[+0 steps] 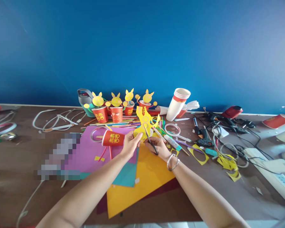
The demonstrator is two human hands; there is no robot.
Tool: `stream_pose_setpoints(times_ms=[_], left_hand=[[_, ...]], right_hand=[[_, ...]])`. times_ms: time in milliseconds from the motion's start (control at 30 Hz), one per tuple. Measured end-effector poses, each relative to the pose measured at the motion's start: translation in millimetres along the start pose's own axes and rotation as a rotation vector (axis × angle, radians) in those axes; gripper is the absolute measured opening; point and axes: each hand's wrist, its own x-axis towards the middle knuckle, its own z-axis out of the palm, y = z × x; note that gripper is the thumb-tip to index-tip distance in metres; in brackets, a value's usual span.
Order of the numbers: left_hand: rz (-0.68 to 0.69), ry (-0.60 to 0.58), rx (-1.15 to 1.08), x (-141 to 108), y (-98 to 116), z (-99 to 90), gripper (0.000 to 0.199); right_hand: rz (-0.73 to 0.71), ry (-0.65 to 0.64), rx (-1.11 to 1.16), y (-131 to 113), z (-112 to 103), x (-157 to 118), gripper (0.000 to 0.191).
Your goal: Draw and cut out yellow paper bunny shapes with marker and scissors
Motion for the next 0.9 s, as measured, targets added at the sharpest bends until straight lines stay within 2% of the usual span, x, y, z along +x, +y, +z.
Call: stream_pose_setpoints(times_ms=[533,900], left_hand=[[-0.008,0.078,-0.006,1.9,-2.4,-1.6,0.027],[-0.009,-0.019,0.008,-1.3,-0.9,0.5,0.031]], right_hand=[[-0.012,-0.016,-0.028,4.0,-3.8,2.3,0.023],[0.056,-0.018,0.0,-2.2,-2.2,-1.5,0.025]])
